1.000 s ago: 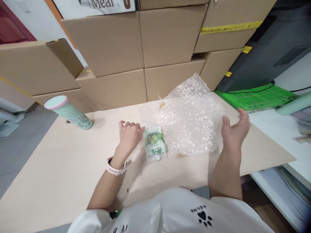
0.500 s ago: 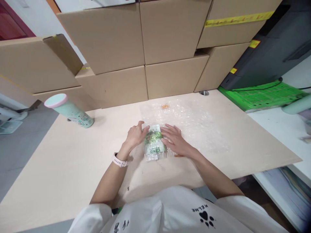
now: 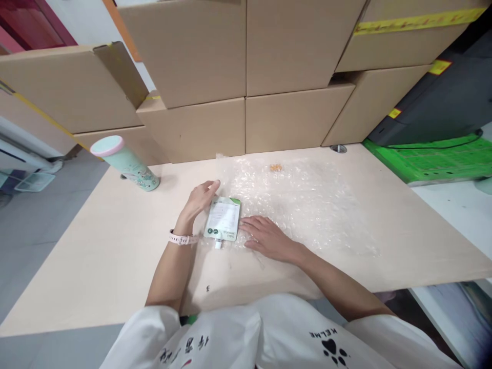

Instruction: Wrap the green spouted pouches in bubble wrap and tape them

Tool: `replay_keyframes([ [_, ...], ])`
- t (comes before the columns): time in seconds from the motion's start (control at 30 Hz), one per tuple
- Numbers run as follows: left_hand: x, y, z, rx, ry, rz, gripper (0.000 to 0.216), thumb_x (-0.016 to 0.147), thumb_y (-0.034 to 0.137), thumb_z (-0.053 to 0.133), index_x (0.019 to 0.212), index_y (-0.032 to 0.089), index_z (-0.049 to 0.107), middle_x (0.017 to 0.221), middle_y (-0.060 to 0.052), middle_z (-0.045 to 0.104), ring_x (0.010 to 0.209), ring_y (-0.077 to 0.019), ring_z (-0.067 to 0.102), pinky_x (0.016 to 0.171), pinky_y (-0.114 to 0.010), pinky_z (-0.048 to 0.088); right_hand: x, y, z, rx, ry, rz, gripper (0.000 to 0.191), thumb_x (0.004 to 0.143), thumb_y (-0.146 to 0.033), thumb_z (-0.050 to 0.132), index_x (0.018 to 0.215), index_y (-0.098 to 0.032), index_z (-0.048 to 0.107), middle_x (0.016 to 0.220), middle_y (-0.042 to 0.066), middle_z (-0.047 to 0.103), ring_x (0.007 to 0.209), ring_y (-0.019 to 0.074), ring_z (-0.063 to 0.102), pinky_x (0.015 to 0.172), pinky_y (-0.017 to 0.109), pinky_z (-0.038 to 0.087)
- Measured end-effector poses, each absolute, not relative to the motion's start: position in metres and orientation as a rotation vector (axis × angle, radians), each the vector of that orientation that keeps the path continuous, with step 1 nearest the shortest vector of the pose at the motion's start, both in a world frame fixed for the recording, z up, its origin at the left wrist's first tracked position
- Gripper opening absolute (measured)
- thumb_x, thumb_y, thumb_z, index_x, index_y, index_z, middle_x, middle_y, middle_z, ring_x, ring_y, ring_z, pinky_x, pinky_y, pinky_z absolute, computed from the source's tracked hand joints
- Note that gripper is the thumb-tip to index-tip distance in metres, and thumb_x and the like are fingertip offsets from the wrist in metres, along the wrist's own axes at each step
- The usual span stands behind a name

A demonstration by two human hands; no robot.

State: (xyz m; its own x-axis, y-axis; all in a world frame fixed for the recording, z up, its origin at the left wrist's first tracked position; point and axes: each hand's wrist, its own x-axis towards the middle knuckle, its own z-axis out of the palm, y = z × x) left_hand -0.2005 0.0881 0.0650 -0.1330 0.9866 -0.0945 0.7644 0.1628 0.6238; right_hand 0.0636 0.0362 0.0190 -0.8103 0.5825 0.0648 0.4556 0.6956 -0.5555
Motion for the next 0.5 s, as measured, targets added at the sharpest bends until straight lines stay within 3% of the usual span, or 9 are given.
replay_keyframes([
  [0.1,-0.204,0.089,0.063,1.628,2.068,0.518,0.056,0.086,0.055,0.052,0.124,0.015,0.061,0.07,-0.006,0.071,0.078,-0.0252,0.066,0.08,-0.034,0.045,0.068,0.044,0.026,-0.93,-2.67,0.605,0.032,0.1,-0.038,0.041,0.112,-0.022,0.066,0.122,0.008,0.064,0.11,0.0247,0.054,0.093,0.041,0.042],
  [0.23,-0.2,0.087,0.06,1.615,2.029,0.555,0.049,0.085,0.045,0.057,0.124,0.016,0.062,0.064,-0.003,0.069,0.08,-0.0247,0.068,0.086,-0.035,0.044,0.089,0.06,0.034,-1.265,-2.597,0.48,0.031,0.1,-0.029,0.039,0.086,-0.019,0.065,0.098,0.007,0.067,0.092,0.0214,0.058,0.082,0.036,0.04],
  [0.4,-0.186,0.07,0.051,1.507,1.832,0.598,0.034,0.084,0.038,0.061,0.108,0.015,0.067,0.063,-0.003,0.069,0.065,-0.0196,0.068,0.073,-0.031,0.051,0.101,0.063,0.03,-1.577,-2.347,0.444,0.037,0.099,-0.033,0.039,0.072,-0.019,0.06,0.084,0.006,0.065,0.082,0.0201,0.059,0.074,0.033,0.04],
  [0.5,-0.172,0.051,0.039,1.365,1.641,0.628,0.032,0.086,0.032,0.059,0.111,0.012,0.065,0.07,-0.005,0.072,0.06,-0.0168,0.068,0.063,-0.029,0.054,0.089,0.055,0.027,-1.485,-2.262,0.659,0.027,0.096,-0.038,0.046,0.081,-0.02,0.06,0.089,0.005,0.065,0.084,0.02,0.06,0.073,0.033,0.042],
])
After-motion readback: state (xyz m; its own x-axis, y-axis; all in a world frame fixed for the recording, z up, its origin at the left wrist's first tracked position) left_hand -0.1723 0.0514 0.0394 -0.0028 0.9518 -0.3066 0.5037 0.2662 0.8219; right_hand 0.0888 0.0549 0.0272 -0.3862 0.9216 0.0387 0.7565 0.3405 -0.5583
